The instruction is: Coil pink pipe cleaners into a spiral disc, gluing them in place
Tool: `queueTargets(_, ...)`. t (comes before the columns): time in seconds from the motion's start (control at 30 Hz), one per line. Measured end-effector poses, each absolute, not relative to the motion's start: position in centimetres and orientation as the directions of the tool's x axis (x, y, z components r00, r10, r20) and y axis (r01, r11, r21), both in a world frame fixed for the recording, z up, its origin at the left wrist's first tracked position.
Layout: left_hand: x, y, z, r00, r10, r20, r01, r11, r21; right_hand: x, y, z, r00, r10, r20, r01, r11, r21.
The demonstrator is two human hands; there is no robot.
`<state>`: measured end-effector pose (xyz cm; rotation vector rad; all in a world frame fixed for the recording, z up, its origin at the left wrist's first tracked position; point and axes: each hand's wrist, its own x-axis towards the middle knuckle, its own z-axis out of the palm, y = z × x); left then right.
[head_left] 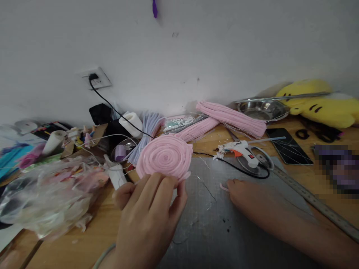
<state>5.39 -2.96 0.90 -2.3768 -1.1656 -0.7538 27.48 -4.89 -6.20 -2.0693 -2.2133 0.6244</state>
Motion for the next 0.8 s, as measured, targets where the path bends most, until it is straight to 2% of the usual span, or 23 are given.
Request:
queueTargets(0.2,5.5,-2.9,0.8,0.511,0.624,0.591,0.807,-0.585,-0.08,28.1,-3.9,-6.0,-0.15,0.951,-0.271,0.939,0.051,-0.341)
queueTargets(0.3,5.4,-3.0,0.8,0.509,0.615,0.603,0.804,-0.59,-0.077,28.9,-4.1,-4.4,-0.191,0.962,-0.195,0.857,0.066,-0.511)
queueTargets(0.37,5.4,-3.1,0.9,0.513,0.607,0.607,0.802,-0.592,-0.085,29.1,-4.4,-3.3,-0.182,0.976,-0.119,0.753,0.061,-0.655)
queueTargets(0.43,5.3,-3.1,0.9,0.52,0.604,0.604,0.8,-0.593,-0.095,29.2,-4.7,-2.5,-0.132,0.987,-0.092,0.669,0.02,-0.743)
queueTargets(0.53,5.3,-3.0,0.9,0.531,0.595,0.603,0.791,-0.603,-0.102,29.1,-4.7,-2.0,-0.052,0.985,-0.162,0.524,-0.111,-0.845)
queueTargets(0.6,5.3,-2.8,0.9,0.538,0.584,0.608,0.782,-0.616,-0.1,29.0,-4.5,-2.0,-0.065,0.972,-0.225,0.369,-0.186,-0.91)
queueTargets(0.73,5.3,-2.7,0.9,0.539,0.585,0.607,0.781,-0.616,-0.099,29.1,-4.1,-2.4,-0.202,0.928,-0.312,0.065,-0.305,-0.95)
queueTargets(0.8,5.3,-2.8,0.8,0.535,0.589,0.606,0.79,-0.603,-0.11,29.2,-3.9,-2.7,-0.194,0.924,-0.329,-0.032,-0.341,-0.939)
